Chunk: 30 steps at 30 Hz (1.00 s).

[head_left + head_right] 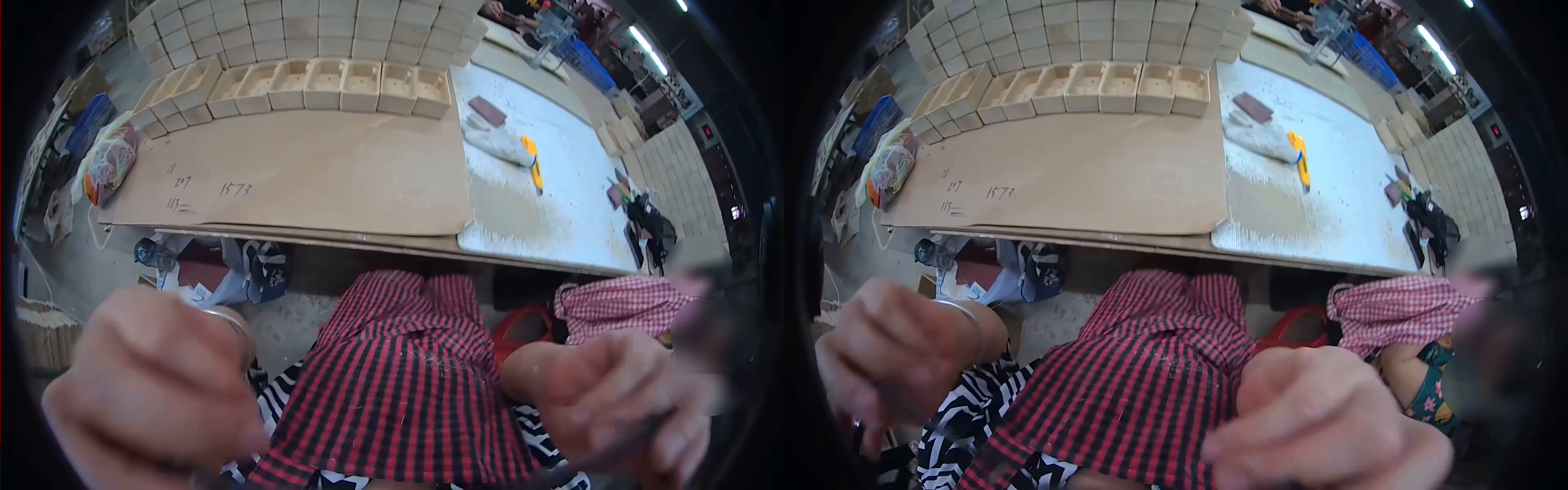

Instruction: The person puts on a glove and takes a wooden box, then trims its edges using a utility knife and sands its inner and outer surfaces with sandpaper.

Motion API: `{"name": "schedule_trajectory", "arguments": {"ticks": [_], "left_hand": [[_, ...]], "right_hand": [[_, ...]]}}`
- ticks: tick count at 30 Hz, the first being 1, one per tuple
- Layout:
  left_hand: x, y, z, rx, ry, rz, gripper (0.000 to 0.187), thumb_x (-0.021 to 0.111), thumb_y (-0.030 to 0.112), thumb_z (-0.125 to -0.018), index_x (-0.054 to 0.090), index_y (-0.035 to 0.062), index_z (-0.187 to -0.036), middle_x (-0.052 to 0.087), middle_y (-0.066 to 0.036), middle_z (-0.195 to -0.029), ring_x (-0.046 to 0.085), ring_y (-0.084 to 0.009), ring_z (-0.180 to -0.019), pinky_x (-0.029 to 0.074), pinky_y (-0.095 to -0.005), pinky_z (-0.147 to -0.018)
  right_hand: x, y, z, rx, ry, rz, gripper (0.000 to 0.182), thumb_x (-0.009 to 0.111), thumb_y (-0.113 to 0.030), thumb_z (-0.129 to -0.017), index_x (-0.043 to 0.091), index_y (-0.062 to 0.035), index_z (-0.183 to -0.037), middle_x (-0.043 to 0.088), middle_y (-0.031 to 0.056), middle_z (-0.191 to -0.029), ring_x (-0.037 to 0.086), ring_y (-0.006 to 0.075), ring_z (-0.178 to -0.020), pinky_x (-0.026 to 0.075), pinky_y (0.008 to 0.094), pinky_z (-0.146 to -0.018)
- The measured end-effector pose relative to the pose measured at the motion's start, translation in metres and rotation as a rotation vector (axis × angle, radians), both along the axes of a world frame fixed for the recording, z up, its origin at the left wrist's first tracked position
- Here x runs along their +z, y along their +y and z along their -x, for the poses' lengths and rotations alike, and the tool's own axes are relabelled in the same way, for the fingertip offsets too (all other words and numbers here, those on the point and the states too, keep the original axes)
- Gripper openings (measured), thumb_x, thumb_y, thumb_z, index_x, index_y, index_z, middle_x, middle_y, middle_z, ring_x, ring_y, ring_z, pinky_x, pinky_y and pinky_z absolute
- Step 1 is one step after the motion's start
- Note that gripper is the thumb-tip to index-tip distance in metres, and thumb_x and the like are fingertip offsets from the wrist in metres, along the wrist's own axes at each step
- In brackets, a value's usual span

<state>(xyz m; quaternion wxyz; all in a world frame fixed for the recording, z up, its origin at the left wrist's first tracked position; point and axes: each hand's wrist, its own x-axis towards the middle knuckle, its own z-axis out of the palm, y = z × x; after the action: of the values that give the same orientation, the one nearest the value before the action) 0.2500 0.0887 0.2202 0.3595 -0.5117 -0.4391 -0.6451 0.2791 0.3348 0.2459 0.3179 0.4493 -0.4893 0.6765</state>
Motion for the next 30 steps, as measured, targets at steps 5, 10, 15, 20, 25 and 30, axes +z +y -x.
{"name": "schedule_trajectory", "arguments": {"ticks": [5,10,15,20,25,30], "left_hand": [[0.008,0.001,-0.007,-0.127,-0.187,-0.027,0.026,0.068,0.020,-0.091,0.059,0.0119,-0.114,0.062,-0.005,-0.088,0.058,-0.0152,-0.061,0.051,-0.0251,-0.049],[0.013,0.006,-0.009,-0.269,-0.299,-0.076,0.032,0.065,0.014,-0.092,0.053,0.0113,-0.122,0.066,-0.006,-0.087,0.062,-0.0160,-0.063,0.056,-0.0269,-0.053],[0.013,0.012,-0.008,-0.417,-0.356,-0.140,0.040,0.061,0.008,-0.094,0.046,0.0106,-0.130,0.069,-0.007,-0.086,0.066,-0.0168,-0.065,0.062,-0.0286,-0.058],[-0.048,0.036,0.036,-0.246,-0.167,-0.186,0.033,0.065,0.024,-0.095,0.058,0.0040,-0.121,0.050,-0.015,-0.127,0.063,-0.0182,-0.082,0.053,-0.0258,-0.054],[-0.110,0.056,0.093,-0.101,-0.549,0.350,0.016,0.051,-0.001,-0.096,0.060,-0.0007,-0.110,0.057,-0.016,-0.111,0.064,-0.0188,-0.082,0.052,-0.0236,-0.060],[-0.130,0.089,0.133,-0.218,-0.798,0.492,0.012,0.055,-0.003,-0.094,0.063,-0.0015,-0.102,0.060,-0.012,-0.103,0.064,-0.0158,-0.083,0.051,-0.0229,-0.059]], "right_hand": [[0.019,-0.006,-0.008,0.223,0.036,-0.042,0.031,0.056,0.008,-0.081,0.058,-0.0080,-0.107,0.056,-0.0044,-0.077,0.051,0.0030,-0.057,0.049,0.0167,-0.059],[0.022,-0.004,-0.024,0.137,0.137,-0.032,0.015,0.070,-0.001,-0.085,0.061,-0.0042,-0.098,0.062,-0.0038,-0.098,0.059,0.0069,-0.069,0.054,0.0208,-0.058],[0.020,-0.005,-0.011,-0.003,0.139,0.102,0.008,0.063,-0.008,-0.092,0.065,-0.0053,-0.100,0.060,-0.0020,-0.088,0.059,0.0073,-0.068,0.054,0.0214,-0.063],[-0.030,0.092,0.099,-0.895,-0.220,-0.078,0.027,0.055,-0.017,-0.100,0.060,-0.0028,-0.123,0.067,0.0069,-0.100,0.065,0.0161,-0.086,0.056,0.0300,-0.074],[-0.155,0.218,0.245,-1.098,-1.282,-0.226,0.056,0.058,-0.050,-0.094,0.068,0.0035,-0.109,0.070,0.0118,-0.098,0.067,0.0194,-0.080,0.055,0.0325,-0.065],[-0.243,0.254,0.322,-1.315,-1.464,-0.505,0.062,0.063,-0.056,-0.087,0.068,0.0056,-0.083,0.067,0.0131,-0.076,0.065,0.0230,-0.070,0.049,0.0365,-0.061]]}}
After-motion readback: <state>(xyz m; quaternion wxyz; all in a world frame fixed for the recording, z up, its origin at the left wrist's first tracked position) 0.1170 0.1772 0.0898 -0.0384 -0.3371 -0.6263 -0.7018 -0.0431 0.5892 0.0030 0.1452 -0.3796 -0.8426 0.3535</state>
